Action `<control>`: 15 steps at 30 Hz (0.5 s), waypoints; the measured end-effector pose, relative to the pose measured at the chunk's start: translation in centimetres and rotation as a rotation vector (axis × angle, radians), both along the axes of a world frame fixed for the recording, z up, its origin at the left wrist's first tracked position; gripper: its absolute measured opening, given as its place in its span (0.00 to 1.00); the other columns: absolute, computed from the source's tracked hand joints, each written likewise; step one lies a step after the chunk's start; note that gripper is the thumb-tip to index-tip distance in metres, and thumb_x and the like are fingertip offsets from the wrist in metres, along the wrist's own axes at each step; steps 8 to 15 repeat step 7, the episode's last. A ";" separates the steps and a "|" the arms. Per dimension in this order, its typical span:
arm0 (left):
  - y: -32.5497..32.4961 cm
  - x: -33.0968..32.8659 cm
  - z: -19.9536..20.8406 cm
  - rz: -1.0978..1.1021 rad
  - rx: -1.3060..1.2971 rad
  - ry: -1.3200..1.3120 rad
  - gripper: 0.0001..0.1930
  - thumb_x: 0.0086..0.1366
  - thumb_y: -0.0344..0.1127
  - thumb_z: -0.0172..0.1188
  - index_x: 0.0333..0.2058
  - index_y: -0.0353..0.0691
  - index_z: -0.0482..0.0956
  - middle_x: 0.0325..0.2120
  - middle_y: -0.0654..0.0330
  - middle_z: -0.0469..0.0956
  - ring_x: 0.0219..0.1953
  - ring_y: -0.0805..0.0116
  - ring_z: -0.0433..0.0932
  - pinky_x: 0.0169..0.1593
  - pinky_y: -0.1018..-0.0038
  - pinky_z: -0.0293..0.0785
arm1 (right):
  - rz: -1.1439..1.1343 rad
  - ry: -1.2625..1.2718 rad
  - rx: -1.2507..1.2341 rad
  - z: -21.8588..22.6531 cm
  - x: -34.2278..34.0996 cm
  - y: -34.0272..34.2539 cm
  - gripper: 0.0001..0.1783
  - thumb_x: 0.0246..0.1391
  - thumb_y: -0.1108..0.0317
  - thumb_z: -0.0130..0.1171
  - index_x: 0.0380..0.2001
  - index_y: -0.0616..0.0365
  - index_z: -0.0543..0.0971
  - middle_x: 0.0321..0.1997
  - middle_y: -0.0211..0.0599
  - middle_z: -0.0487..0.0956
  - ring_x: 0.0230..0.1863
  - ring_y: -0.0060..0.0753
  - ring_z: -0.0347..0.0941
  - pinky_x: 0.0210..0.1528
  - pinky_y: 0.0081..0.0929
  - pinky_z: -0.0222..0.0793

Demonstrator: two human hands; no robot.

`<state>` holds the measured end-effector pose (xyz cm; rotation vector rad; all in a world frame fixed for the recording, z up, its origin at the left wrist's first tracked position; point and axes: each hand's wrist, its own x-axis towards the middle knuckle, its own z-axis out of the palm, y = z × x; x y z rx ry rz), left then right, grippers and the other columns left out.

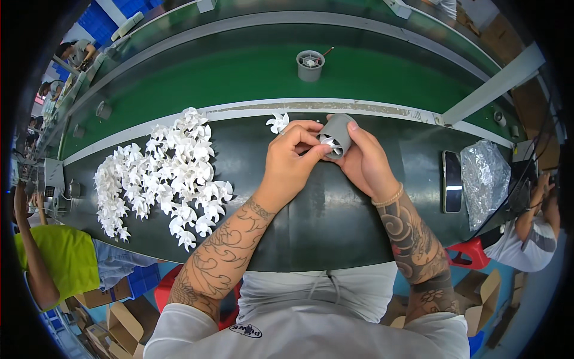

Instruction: Assembling small white plastic inserts into cylindrical metal housings at a manual assembly station.

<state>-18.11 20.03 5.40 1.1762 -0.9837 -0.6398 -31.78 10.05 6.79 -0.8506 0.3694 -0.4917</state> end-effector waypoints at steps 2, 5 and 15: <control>0.1 0.2 -0.2 -0.017 0.013 0.033 0.07 0.56 0.23 0.66 0.28 0.29 0.75 0.45 0.52 0.74 0.39 0.68 0.81 0.43 0.75 0.82 | 0.007 0.014 -0.036 0.0 0.1 0.1 0.26 0.68 0.55 0.42 0.57 0.67 0.67 0.53 0.44 0.73 0.54 0.34 0.71 0.57 0.36 0.68; 0.1 0.6 -0.2 -0.040 0.049 0.100 0.07 0.56 0.23 0.66 0.28 0.30 0.75 0.45 0.51 0.74 0.41 0.68 0.80 0.44 0.75 0.82 | 0.039 0.040 -0.090 0.2 0.1 -0.3 0.27 0.68 0.55 0.42 0.59 0.66 0.65 0.54 0.44 0.72 0.54 0.33 0.71 0.57 0.34 0.68; 0.2 0.7 -0.1 -0.049 0.075 0.134 0.07 0.56 0.23 0.66 0.27 0.30 0.75 0.45 0.51 0.74 0.41 0.67 0.80 0.44 0.74 0.82 | 0.056 0.063 -0.103 0.3 -0.1 -0.3 0.28 0.68 0.55 0.43 0.61 0.66 0.64 0.55 0.45 0.72 0.54 0.32 0.71 0.58 0.32 0.68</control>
